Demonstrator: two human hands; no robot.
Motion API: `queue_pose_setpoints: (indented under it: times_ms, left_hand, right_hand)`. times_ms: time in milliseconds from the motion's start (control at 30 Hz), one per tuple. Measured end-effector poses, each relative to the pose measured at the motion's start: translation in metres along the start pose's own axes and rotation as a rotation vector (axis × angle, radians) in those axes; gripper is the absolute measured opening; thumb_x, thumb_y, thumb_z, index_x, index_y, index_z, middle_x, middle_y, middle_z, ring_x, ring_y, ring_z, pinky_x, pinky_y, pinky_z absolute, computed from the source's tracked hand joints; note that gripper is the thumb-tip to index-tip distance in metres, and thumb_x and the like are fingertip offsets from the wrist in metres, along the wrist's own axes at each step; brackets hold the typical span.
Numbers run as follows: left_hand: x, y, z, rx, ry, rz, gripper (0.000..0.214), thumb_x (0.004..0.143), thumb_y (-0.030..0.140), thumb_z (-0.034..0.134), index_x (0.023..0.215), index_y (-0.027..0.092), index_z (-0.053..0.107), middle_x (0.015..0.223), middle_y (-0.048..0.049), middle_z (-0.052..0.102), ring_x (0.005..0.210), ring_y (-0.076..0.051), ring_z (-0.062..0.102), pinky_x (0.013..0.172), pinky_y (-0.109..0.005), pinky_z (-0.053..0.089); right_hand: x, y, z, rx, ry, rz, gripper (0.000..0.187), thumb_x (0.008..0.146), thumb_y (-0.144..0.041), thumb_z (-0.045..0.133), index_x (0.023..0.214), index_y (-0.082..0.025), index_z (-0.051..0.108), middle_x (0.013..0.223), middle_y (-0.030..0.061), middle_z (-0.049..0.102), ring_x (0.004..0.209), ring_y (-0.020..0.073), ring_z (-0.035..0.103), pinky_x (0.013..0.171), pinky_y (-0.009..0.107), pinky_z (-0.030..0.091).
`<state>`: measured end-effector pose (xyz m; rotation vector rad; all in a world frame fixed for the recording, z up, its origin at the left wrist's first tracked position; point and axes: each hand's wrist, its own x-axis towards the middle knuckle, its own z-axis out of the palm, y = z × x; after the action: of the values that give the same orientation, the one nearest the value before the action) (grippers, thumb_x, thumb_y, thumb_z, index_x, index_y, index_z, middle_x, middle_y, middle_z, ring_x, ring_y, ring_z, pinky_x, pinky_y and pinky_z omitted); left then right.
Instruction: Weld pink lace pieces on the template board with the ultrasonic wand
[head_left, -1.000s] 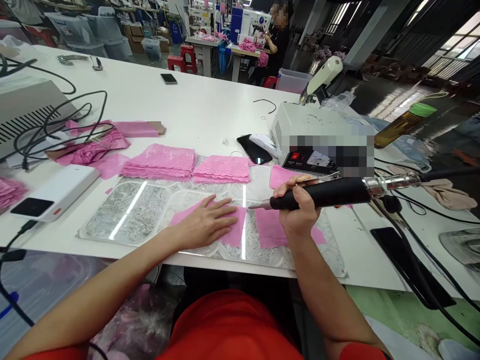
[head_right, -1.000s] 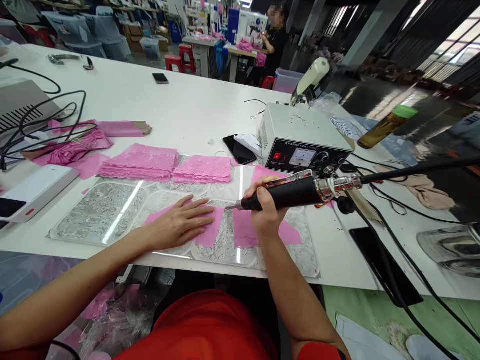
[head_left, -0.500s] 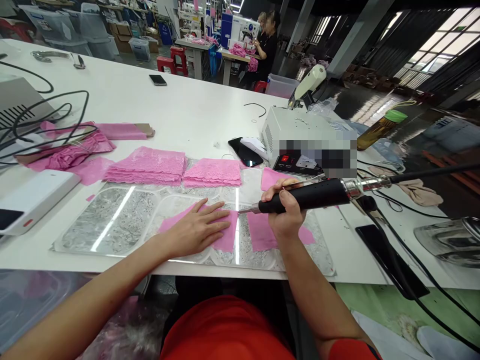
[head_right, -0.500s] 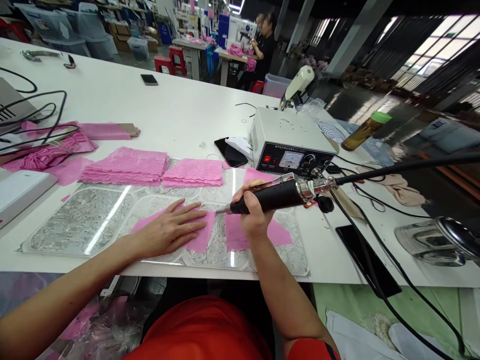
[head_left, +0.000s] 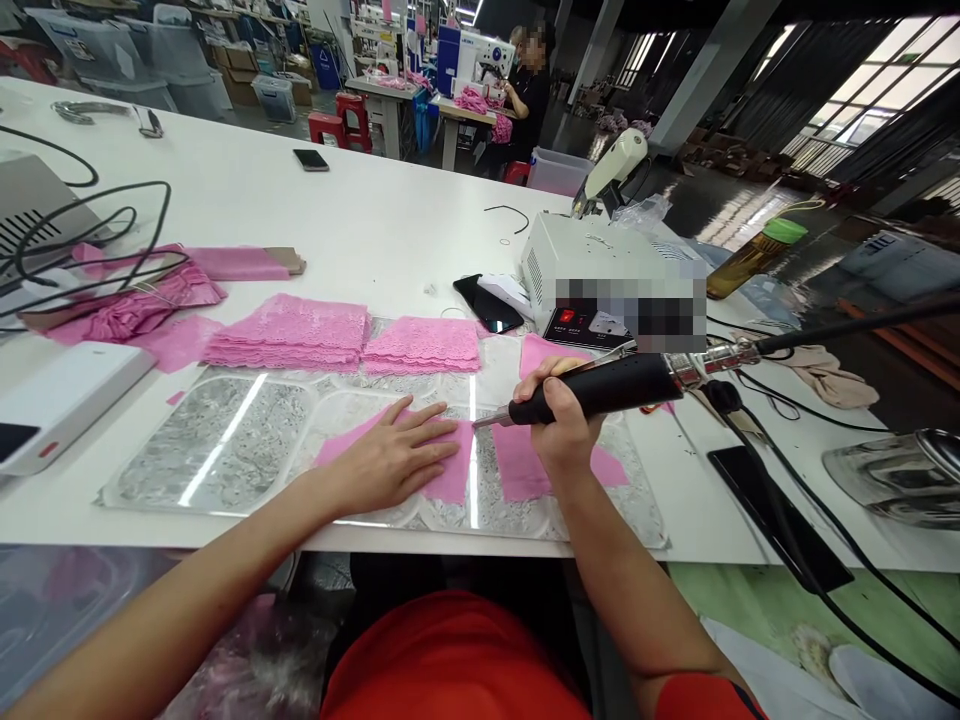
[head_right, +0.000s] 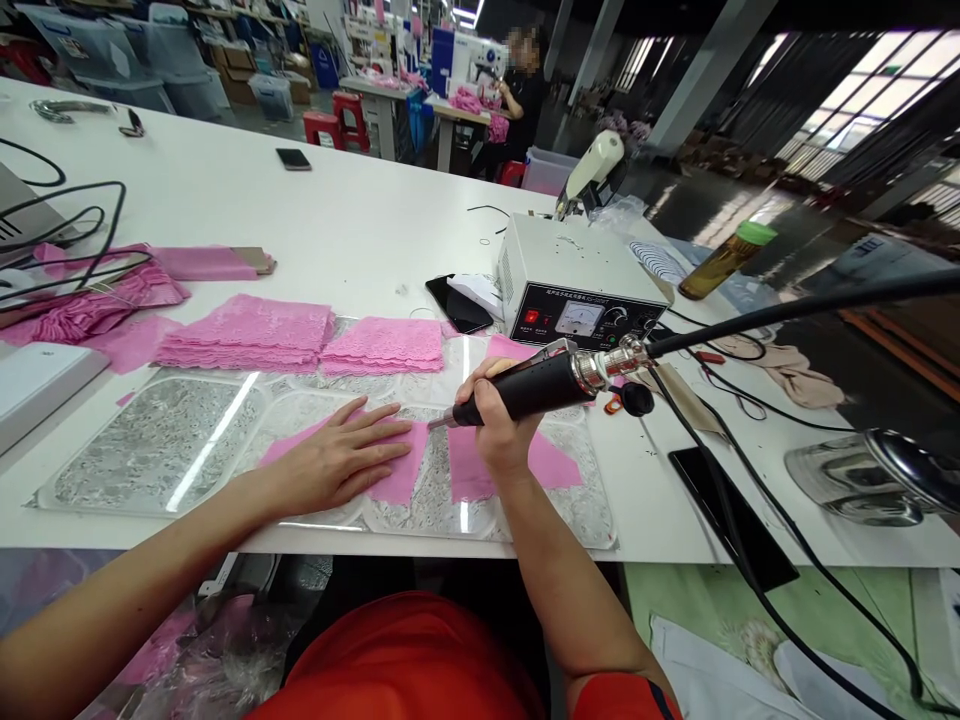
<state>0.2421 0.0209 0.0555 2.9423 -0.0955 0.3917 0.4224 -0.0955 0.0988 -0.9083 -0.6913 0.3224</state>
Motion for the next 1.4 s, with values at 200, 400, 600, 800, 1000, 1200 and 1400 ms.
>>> queue_pose_setpoints:
  times_ms: [200,400,600,800,1000,1200,1400]
  left_hand:
    - [-0.001,0.010,-0.014,-0.014,-0.026,0.013,0.034,0.099,0.032,0.042,0.126,0.020,0.060,0.139,-0.0070,0.054,0.138,-0.030,0.037,0.116,-0.054,0.018]
    - [-0.018,0.044,-0.020,-0.059,-0.014,0.069,0.036,0.098,0.029,0.047,0.132,0.022,0.054,0.138,-0.0060,0.055,0.137,-0.025,0.040,0.119,-0.049,0.016]
    - [-0.039,0.058,-0.004,-0.054,0.080,0.004,0.038,0.097,0.023,0.046,0.135,0.019,0.050,0.140,-0.0065,0.054,0.139,-0.024,0.037,0.119,-0.047,0.017]
    - [-0.040,0.058,-0.002,-0.053,0.102,0.004,0.038,0.096,0.022,0.048,0.134,0.020,0.051,0.138,-0.0058,0.055,0.139,-0.024,0.037,0.120,-0.047,0.017]
    - [-0.040,0.059,-0.002,-0.034,0.102,0.025,0.038,0.095,0.022,0.049,0.132,0.018,0.052,0.138,-0.0054,0.055,0.139,-0.024,0.036,0.120,-0.046,0.012]
    - [-0.039,0.057,-0.001,-0.028,0.102,0.036,0.036,0.095,0.023,0.049,0.130,0.018,0.053,0.137,-0.0044,0.056,0.139,-0.024,0.035,0.120,-0.045,0.011]
    - [-0.039,0.058,-0.001,-0.057,0.105,0.029,0.034,0.094,0.023,0.050,0.128,0.019,0.055,0.135,-0.0051,0.058,0.138,-0.024,0.037,0.119,-0.045,0.012]
  right_hand:
    - [0.001,-0.004,-0.004,0.063,0.010,0.006,0.013,0.070,-0.024,0.060,0.079,-0.022,0.050,0.076,-0.0043,0.050,0.052,0.0068,0.052,0.052,0.026,0.046]
    - [-0.001,-0.011,-0.010,0.107,-0.059,0.049,0.012,0.068,-0.024,0.058,0.077,-0.022,0.050,0.073,-0.0041,0.049,0.049,0.0068,0.052,0.049,0.025,0.046]
    - [-0.005,-0.013,-0.009,0.111,-0.105,0.104,0.013,0.067,-0.025,0.060,0.076,-0.021,0.051,0.074,-0.0044,0.051,0.048,0.0063,0.051,0.048,0.025,0.046]
    - [-0.006,-0.013,-0.008,0.109,-0.113,0.116,0.013,0.068,-0.025,0.060,0.077,-0.021,0.051,0.074,-0.0043,0.051,0.049,0.0065,0.052,0.048,0.024,0.046]
    - [-0.006,-0.011,-0.008,0.130,-0.111,0.105,0.012,0.068,-0.022,0.060,0.077,-0.021,0.052,0.073,-0.0044,0.051,0.048,0.0064,0.053,0.048,0.024,0.046]
    - [-0.006,-0.010,-0.007,0.112,-0.136,0.092,0.011,0.069,-0.022,0.060,0.077,-0.021,0.052,0.072,-0.0043,0.052,0.048,0.0068,0.054,0.048,0.024,0.046]
    - [-0.005,-0.011,-0.008,0.089,-0.123,0.096,0.010,0.069,-0.022,0.059,0.077,-0.021,0.052,0.071,-0.0043,0.053,0.049,0.0071,0.053,0.047,0.024,0.046]
